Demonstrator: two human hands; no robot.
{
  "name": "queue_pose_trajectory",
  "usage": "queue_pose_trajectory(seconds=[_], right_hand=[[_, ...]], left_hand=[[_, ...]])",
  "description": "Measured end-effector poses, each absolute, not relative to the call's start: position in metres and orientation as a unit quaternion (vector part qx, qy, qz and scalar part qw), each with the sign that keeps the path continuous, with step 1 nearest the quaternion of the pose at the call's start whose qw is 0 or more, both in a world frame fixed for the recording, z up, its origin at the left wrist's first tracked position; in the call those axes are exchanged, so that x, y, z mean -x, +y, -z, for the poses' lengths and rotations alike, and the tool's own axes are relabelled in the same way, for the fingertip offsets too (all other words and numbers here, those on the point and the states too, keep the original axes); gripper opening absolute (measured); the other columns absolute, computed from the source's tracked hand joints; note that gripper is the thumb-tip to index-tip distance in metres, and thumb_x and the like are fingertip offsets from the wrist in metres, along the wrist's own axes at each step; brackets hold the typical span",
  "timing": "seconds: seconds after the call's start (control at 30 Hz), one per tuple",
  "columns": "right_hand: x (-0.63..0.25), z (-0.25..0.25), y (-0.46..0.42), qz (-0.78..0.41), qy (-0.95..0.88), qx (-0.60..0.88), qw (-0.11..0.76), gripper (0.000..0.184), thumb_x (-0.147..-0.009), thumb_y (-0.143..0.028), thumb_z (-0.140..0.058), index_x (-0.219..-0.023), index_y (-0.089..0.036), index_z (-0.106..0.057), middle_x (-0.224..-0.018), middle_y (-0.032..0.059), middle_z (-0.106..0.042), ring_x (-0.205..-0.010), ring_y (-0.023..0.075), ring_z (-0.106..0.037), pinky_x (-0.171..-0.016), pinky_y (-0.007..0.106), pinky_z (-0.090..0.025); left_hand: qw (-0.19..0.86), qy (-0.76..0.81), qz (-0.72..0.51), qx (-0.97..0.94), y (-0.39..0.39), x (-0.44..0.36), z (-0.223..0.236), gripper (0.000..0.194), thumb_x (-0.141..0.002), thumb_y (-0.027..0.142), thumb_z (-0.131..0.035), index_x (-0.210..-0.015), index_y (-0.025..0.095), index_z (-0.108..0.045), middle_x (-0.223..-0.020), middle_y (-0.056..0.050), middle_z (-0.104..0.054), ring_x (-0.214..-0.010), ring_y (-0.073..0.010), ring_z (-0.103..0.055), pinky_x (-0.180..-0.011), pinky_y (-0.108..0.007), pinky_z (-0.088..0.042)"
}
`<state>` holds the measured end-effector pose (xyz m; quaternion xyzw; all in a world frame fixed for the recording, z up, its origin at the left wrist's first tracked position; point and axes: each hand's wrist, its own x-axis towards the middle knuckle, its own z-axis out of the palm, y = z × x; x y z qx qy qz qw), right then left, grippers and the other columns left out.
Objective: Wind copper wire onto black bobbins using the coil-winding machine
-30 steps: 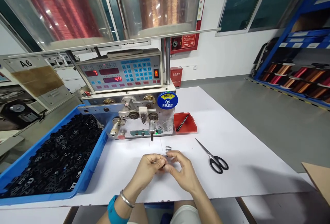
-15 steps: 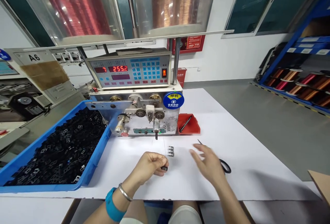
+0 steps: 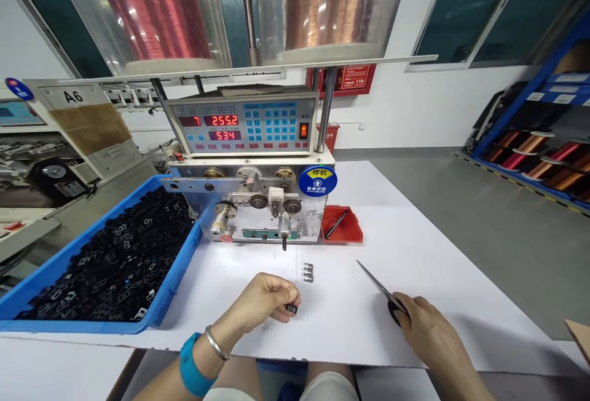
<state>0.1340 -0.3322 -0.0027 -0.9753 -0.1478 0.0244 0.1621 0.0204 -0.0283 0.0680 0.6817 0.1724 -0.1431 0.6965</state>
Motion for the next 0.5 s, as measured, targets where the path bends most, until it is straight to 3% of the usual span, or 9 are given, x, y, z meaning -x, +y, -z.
queue_pose_trajectory(seconds=[0.1, 0.2, 0.4, 0.5], right_hand=[[-0.125, -0.018, -0.331, -0.135, -0.170, 0.908, 0.358, 0.036, -0.081, -0.038, -0.039, -0.108, -0.022, -0.056, -0.077, 0.0041, -0.059, -0.070, 0.0194, -0.059, -0.060, 0.030, -0.049], [-0.112, -0.044, -0.318, -0.226, -0.165, 0.829, 0.484, 0.043, -0.078, -0.048, -0.046, -0.110, -0.020, -0.054, -0.069, -0.0003, -0.050, -0.062, 0.0151, -0.053, -0.046, 0.023, -0.038], [-0.100, -0.053, -0.290, -0.364, -0.163, 0.720, 0.568, 0.037, -0.059, -0.029, -0.068, -0.093, -0.020, -0.057, -0.057, -0.0066, -0.047, -0.053, 0.0087, -0.042, -0.052, 0.022, -0.033], [-0.094, -0.035, -0.283, -0.365, -0.146, 0.716, 0.576, 0.039, -0.059, -0.032, -0.069, -0.094, -0.019, -0.058, -0.058, -0.0054, -0.049, -0.054, 0.0093, -0.045, -0.054, 0.022, -0.035]], left_hand=[[0.692, 0.172, 0.147, -0.686, -0.028, -0.019, -0.069, 0.045, -0.056, 0.057, -0.070, -0.067, 0.013, -0.067, -0.078, -0.005, -0.067, -0.060, -0.0125, -0.061, -0.059, -0.026, -0.050], [0.689, 0.173, 0.147, -0.688, -0.028, -0.018, -0.073, 0.044, -0.055, 0.056, -0.071, -0.066, 0.014, -0.067, -0.077, -0.004, -0.067, -0.060, -0.0124, -0.061, -0.059, -0.026, -0.050], [0.690, 0.172, 0.135, -0.690, -0.026, -0.014, -0.075, 0.048, -0.055, 0.059, -0.070, -0.065, 0.013, -0.068, -0.077, -0.005, -0.066, -0.059, -0.0122, -0.061, -0.058, -0.026, -0.050], [0.697, 0.165, 0.130, -0.686, -0.023, -0.012, -0.071, 0.048, -0.056, 0.060, -0.070, -0.067, 0.013, -0.069, -0.073, -0.004, -0.065, -0.057, -0.0112, -0.060, -0.058, -0.026, -0.051]])
